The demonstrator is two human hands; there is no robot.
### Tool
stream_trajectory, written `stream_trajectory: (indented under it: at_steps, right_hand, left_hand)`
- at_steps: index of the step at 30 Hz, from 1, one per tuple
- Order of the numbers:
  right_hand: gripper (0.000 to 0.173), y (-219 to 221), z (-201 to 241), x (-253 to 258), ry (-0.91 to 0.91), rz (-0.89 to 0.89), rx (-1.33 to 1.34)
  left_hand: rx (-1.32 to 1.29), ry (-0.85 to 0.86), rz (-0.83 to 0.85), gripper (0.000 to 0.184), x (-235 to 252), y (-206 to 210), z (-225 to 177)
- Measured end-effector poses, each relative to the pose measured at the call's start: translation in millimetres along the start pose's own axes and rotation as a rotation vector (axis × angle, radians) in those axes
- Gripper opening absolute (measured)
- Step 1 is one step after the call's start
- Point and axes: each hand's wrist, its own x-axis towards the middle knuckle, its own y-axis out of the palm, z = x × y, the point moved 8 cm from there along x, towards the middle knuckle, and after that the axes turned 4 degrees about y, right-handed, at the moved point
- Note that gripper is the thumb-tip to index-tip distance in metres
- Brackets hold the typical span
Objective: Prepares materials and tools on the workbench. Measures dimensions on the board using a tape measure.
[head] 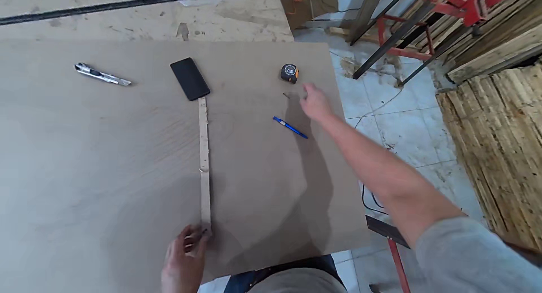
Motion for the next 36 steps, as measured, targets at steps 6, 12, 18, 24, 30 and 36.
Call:
stream_trajectory:
  at_steps: [6,12,18,24,30,36]
  right_hand:
    - [0.081,35.0,42.7,130.8,-0.556,0.247,-0.476]
    - [0.052,-14.8,11.3,1.3,-0.279,0.350,0.204]
    - [0.037,96.7,-30.3,-307.7,0.191,0.749,0.750]
    - [0.079,105.5,-20.8,-382.3,0.326,0.652,0.368]
    - [0.089,99.6,-17.5,-392.4,0.405,0.579,0.189]
    - [0.086,96.1,-33.0,-390.7,0.402,0.572,0.329]
  left_hand:
    - [0.109,0.102,-0.160,0.048,-32.4,3.7,-59.6]
    - [-0.106,0.387,0.023,0.036,-7.2,62.9,-178.9]
    - [-0.327,0.457,0.533,0.036,-16.4,126.6,-217.9]
    - [-0.416,0.122,0.827,0.019,-38.4,133.2,-170.8]
    - [-0.054,0.244,0.863,0.013,-33.7,132.7,-184.5]
    - [-0.170,0.262,1.144,0.016,-29.8,162.0,-186.1]
